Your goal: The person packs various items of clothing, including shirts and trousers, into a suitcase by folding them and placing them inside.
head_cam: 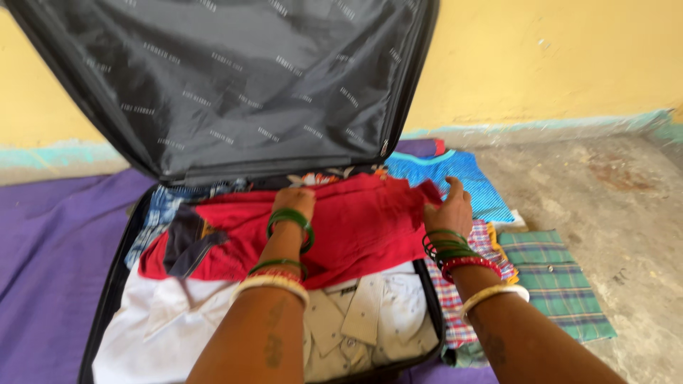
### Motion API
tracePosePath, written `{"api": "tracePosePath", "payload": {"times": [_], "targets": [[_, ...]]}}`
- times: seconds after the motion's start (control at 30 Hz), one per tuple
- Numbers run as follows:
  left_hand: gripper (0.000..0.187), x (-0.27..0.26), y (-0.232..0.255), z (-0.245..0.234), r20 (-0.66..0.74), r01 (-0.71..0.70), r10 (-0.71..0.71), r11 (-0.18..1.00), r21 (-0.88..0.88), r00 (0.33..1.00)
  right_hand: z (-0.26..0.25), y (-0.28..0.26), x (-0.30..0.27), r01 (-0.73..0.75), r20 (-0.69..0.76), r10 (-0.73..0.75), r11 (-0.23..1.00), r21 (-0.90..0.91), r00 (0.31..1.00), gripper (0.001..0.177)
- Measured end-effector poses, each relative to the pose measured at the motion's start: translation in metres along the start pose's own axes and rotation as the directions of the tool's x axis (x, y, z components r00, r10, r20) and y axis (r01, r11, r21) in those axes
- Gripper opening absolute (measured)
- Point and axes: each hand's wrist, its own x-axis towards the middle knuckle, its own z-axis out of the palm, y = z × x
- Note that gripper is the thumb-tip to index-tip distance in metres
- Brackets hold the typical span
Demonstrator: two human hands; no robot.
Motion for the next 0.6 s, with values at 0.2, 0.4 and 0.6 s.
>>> {"api": "tracePosePath", "payload": {"times": [0.2,0.4,0.6], "targets": [[0.028,-0.025,0.020,-0.013,0.265,0.572,-0.525,0.598,-0.562,0.809,0.018,-0.017,-0.007,0.130,0.015,-0.129,0.987,-0.094,0.991,0.066],[0.041,-0.020,0.041,-0.014,0.539,0.648,-0.361,0.373,-0.664,0.761,0.040,-0.093,-0.066,0.546,0.510,-0.468,0.838,-0.004,0.722,0.072],[0.042,-0.019,0.031,0.001,0.469,0.543,-0.276,0.489,-0.683,0.839,0.029,-0.111,-0.080,0.623,0.645,-0.423,0.775,-0.106,0.637,0.077]]}}
